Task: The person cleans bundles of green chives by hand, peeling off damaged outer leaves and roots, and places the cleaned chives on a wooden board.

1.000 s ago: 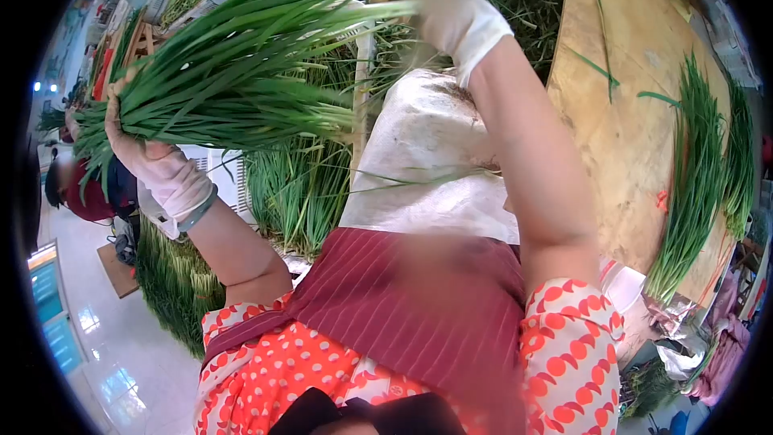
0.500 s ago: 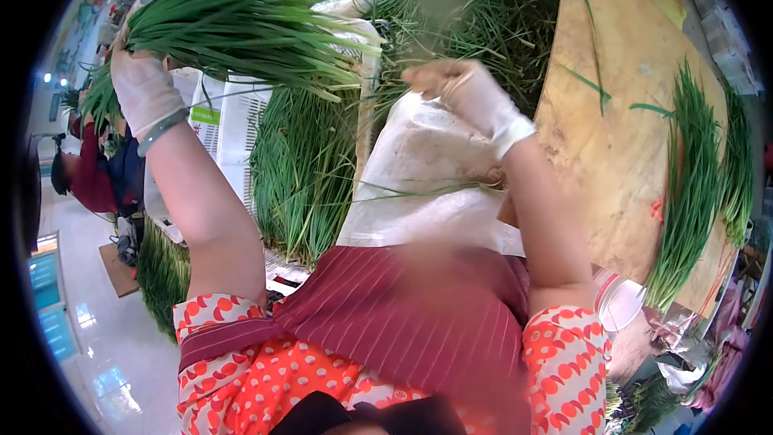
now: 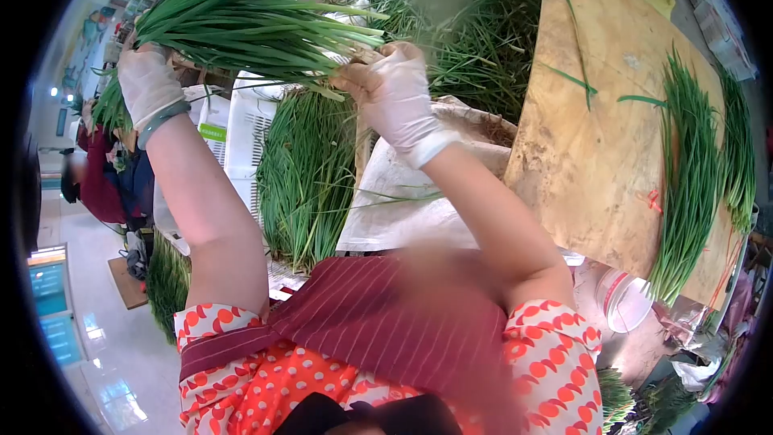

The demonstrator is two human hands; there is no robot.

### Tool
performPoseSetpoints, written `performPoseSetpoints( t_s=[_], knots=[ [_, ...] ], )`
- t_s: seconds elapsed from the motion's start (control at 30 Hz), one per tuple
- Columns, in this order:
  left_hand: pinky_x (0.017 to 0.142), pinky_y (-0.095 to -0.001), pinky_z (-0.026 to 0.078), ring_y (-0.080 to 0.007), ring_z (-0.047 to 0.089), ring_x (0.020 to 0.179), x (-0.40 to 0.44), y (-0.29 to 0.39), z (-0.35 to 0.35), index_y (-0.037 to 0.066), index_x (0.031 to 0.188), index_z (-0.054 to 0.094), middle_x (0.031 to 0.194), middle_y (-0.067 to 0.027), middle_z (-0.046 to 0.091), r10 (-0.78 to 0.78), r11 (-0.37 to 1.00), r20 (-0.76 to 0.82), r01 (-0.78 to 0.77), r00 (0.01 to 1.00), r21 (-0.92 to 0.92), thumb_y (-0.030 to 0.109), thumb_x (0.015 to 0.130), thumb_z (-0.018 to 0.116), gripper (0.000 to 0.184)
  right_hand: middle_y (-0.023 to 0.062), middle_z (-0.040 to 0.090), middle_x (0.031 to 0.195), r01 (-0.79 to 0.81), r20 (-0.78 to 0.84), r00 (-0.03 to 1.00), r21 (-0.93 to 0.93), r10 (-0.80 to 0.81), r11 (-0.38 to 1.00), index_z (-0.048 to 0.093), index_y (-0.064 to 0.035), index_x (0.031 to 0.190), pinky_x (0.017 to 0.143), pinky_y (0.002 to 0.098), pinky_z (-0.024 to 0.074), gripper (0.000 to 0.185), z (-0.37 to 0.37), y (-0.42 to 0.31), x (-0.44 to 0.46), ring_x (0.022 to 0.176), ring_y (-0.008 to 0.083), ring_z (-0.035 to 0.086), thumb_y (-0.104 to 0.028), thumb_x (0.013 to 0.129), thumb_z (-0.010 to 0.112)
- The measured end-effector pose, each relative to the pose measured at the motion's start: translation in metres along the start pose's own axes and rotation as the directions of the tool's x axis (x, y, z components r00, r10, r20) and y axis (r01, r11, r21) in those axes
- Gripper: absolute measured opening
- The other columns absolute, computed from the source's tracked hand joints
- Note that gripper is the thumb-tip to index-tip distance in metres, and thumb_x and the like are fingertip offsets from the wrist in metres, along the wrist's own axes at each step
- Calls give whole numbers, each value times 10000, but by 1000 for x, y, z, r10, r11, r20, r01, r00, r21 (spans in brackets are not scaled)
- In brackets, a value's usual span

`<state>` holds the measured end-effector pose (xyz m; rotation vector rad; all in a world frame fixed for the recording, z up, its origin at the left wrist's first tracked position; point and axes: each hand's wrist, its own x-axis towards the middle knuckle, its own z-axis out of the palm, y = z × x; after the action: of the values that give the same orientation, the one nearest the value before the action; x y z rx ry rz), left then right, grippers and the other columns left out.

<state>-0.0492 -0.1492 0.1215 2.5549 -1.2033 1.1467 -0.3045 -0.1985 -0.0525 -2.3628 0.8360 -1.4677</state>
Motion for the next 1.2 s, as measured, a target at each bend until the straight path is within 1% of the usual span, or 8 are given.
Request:
performPoseSetpoints(
  t_s=[0.27,0.47,0.6,0.67,0.77,0.97,1.1,1.2],
  knots=[
    [788,-322,494,-286,626,897,-2,6,-20,33,934,660,901,-187,646,14,998,40,-16,999,66,80,797,530,195,151,589,1125,-805,28,453,443,891,395,473,-29,1258,900,276,390,480,-60,123,-15,1020,170,533,-297,873,576],
    [785,-328,503,-287,627,893,0,11,-23,63,953,662,890,-194,645,49,971,147,-81,988,223,70,799,522,208,118,481,1287,-934,794,338,219,505,281,426,-77,1308,1020,354,299,655,-35,0,-14,1209,264,410,-432,801,639],
    [757,-340,514,-305,630,877,-10,20,-24,61,943,665,899,-195,642,32,992,192,-55,981,118,66,800,527,199,63,530,1234,-767,644,636,466,426,441,502,-118,1241,985,361,327,576,30,8,-14,1157,207,458,-430,783,659],
    [762,-334,510,-305,631,874,-10,18,-14,52,935,665,895,-195,642,51,978,153,-80,987,191,67,798,534,191,13,572,1168,-730,741,473,632,476,-260,558,-143,1144,923,333,348,415,32,1,6,1078,135,496,-389,818,631],
    [758,-328,510,-305,630,872,-12,22,-12,37,923,665,903,-210,637,-123,992,179,121,976,23,72,800,537,181,5,599,1078,-610,717,558,695,417,-380,576,-137,1058,886,303,349,259,27,-2,9,1020,121,517,-312,868,583],
    [746,-285,507,-205,624,804,-22,20,-4,-68,1155,466,887,-164,623,-349,115,354,415,868,-903,47,782,477,391,48,594,1037,-500,691,595,718,412,-483,568,-70,1015,922,354,403,187,9,-6,-1,990,165,536,-215,912,511],
    [786,-318,510,-224,620,841,-23,4,32,-62,1178,452,986,-207,595,-278,38,183,201,943,-979,71,810,499,393,23,603,983,-625,727,626,684,282,-377,569,-76,977,852,306,430,224,-5,30,-9,939,134,528,-281,912,508],
    [817,-368,513,-248,615,865,-18,-9,56,-54,1153,476,1024,-205,582,-99,-627,311,183,945,-757,95,841,505,346,18,582,814,-649,729,574,683,372,-336,577,-59,939,736,290,444,224,-27,48,5,768,127,531,-264,922,490]
  ],
)
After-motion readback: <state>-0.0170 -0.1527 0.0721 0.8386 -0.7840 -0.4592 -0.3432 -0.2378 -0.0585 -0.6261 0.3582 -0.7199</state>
